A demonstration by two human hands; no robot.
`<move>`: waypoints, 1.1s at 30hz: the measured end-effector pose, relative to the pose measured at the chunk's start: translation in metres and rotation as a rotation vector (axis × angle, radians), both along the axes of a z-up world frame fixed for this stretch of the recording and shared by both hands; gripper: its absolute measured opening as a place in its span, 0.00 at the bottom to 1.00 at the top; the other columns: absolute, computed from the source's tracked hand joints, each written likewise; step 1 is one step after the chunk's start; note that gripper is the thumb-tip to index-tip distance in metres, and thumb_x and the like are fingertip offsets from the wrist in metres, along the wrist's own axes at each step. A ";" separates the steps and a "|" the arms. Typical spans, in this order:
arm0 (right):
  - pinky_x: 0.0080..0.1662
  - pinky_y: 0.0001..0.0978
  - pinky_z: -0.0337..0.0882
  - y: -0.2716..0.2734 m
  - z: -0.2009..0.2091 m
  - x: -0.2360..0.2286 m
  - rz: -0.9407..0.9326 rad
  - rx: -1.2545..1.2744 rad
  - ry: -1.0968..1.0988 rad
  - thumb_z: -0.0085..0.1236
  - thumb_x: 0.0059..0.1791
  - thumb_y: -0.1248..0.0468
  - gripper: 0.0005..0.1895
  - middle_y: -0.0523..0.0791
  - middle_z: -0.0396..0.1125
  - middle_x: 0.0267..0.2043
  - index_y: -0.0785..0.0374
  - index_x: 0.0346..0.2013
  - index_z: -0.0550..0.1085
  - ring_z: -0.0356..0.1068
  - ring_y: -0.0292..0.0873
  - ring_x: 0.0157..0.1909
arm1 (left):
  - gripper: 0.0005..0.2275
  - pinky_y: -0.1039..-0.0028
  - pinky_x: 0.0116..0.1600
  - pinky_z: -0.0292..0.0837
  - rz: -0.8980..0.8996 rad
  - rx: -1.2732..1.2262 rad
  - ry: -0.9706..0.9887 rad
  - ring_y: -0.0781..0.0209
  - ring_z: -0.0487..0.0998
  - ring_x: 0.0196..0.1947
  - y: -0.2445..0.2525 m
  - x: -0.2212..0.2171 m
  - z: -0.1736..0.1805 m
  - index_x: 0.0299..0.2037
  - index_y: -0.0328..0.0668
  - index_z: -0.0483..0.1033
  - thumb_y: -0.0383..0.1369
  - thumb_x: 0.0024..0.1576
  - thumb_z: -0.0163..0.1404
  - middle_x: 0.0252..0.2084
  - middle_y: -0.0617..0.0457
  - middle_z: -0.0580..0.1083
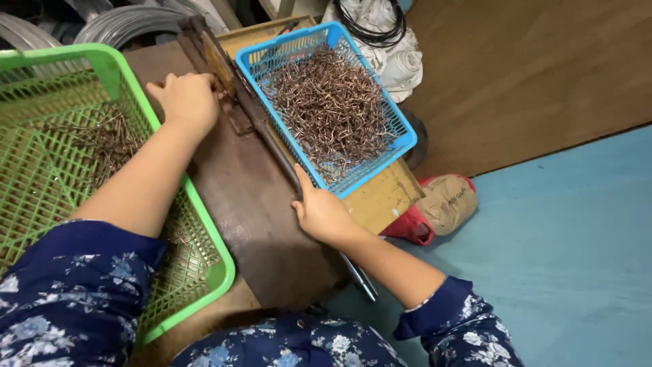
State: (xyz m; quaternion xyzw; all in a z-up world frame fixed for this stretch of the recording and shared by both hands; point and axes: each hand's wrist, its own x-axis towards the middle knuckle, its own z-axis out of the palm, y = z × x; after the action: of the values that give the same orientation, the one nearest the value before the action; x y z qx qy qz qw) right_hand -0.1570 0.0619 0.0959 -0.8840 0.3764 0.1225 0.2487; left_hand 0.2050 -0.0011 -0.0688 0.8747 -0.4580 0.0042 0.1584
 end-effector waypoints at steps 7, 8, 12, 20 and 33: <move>0.53 0.59 0.81 -0.005 0.074 0.011 -0.008 0.002 -0.003 0.50 0.57 0.57 0.40 0.67 0.76 0.47 0.65 0.82 0.49 0.80 0.66 0.51 | 0.04 0.37 0.62 0.63 -0.171 0.105 0.306 0.52 0.83 0.57 -0.005 0.028 -0.006 0.44 0.78 0.85 0.47 0.61 0.61 0.45 0.66 0.84; 0.54 0.64 0.78 -0.008 0.085 0.014 0.050 -0.042 0.064 0.52 0.57 0.55 0.42 0.66 0.76 0.49 0.62 0.82 0.48 0.78 0.69 0.53 | 0.05 0.43 0.61 0.70 -0.220 0.111 0.388 0.49 0.83 0.57 -0.007 0.033 -0.015 0.44 0.72 0.86 0.46 0.59 0.63 0.44 0.61 0.85; 0.57 0.68 0.74 -0.006 0.129 0.027 0.120 -0.056 0.147 0.51 0.56 0.55 0.42 0.65 0.75 0.55 0.65 0.80 0.48 0.75 0.73 0.57 | 0.04 0.52 0.55 0.79 -0.265 0.098 0.328 0.47 0.84 0.55 0.015 0.017 0.029 0.45 0.65 0.87 0.41 0.63 0.62 0.45 0.56 0.85; 0.57 0.68 0.74 -0.004 0.118 0.025 0.115 -0.035 0.138 0.50 0.58 0.56 0.42 0.69 0.74 0.52 0.66 0.81 0.46 0.75 0.74 0.57 | 0.08 0.47 0.59 0.80 -0.449 0.237 0.280 0.41 0.83 0.58 0.056 -0.013 0.093 0.45 0.56 0.87 0.44 0.62 0.60 0.48 0.48 0.85; 0.39 0.63 0.74 -0.010 -0.071 -0.013 -0.022 -0.218 -0.108 0.51 0.56 0.57 0.39 0.61 0.77 0.37 0.63 0.79 0.50 0.76 0.71 0.36 | 0.09 0.61 0.50 0.77 -0.532 0.189 0.395 0.51 0.82 0.36 0.083 -0.035 0.247 0.42 0.45 0.89 0.28 0.55 0.56 0.39 0.51 0.85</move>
State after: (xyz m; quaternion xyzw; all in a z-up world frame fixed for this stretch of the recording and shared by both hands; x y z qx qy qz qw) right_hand -0.1704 0.0520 0.0254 -0.9070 0.3830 0.0303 0.1725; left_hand 0.1700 0.0819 0.1782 0.7195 -0.6289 -0.2490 0.1577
